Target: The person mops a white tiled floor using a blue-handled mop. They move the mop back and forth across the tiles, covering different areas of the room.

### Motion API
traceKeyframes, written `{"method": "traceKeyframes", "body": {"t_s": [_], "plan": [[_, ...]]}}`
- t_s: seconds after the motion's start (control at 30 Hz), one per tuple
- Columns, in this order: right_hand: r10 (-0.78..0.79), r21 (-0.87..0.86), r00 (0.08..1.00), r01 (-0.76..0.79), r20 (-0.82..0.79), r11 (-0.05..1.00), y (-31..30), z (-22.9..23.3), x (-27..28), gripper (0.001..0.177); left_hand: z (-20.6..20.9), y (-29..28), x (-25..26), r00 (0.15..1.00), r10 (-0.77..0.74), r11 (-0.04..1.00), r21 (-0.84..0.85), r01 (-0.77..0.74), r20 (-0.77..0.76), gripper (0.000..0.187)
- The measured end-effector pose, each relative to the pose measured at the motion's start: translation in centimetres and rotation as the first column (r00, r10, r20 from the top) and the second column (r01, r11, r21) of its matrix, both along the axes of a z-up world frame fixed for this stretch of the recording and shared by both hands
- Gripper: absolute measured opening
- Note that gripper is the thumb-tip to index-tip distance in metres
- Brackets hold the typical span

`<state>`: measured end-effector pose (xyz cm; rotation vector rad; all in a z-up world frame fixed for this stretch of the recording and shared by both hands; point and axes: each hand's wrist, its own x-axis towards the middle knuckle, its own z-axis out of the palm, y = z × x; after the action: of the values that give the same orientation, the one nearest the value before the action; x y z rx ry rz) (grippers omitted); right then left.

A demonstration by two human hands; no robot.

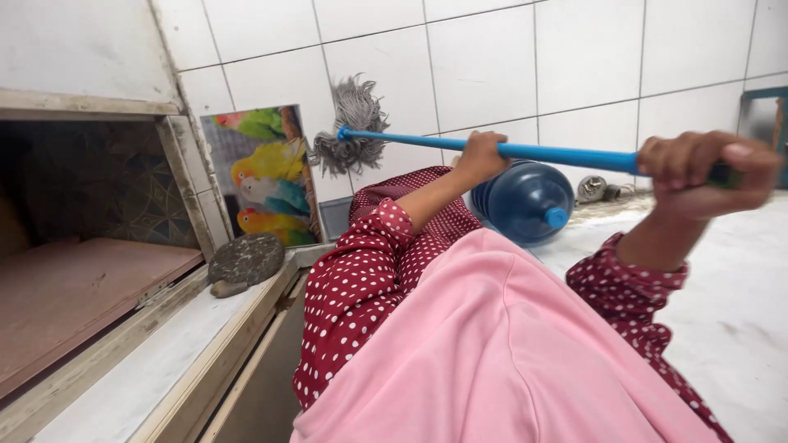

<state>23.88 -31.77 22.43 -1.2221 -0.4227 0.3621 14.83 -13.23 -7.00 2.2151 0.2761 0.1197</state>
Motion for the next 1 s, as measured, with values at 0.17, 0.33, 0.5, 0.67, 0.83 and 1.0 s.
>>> {"method": "traceKeyframes", "body": {"t_s": [0.17,0.33,0.5,0.67,0.83,1.0], "plan": [[0.325,-0.231,0.915,-0.271,0.241,0.934,-1.3,5.1,6.2,0.035,3.1,-4.8,6.3,0.988,0.095,0.974,-0.214,-0.067,0.123,0.022],[0.354,-0.135,0.846,-0.328,0.400,0.935,4.9,9.4,7.1,0.026,0.5,-4.2,14.3,0.957,0.144,0.983,-0.146,-0.110,0.252,0.034],[0.534,-0.316,0.623,-0.434,0.572,0.844,9.4,6.1,5.9,0.031,-3.6,2.8,21.1,0.815,0.250,0.968,-0.149,-0.201,0.522,0.029],[0.448,-0.322,0.485,-0.323,0.752,0.890,8.2,1.5,5.3,0.035,0.4,3.2,25.0,0.871,0.401,0.910,-0.018,-0.413,0.284,0.024],[0.303,-0.362,0.661,-0.050,0.687,0.931,4.1,9.0,3.7,0.035,8.1,-2.5,27.9,0.741,0.369,0.926,-0.154,-0.345,0.561,0.026],[0.031,-0.174,0.687,0.139,0.726,0.975,0.4,7.6,3.3,0.028,8.8,-6.5,27.2,0.745,0.133,0.986,-0.161,-0.035,0.653,0.024]]}}
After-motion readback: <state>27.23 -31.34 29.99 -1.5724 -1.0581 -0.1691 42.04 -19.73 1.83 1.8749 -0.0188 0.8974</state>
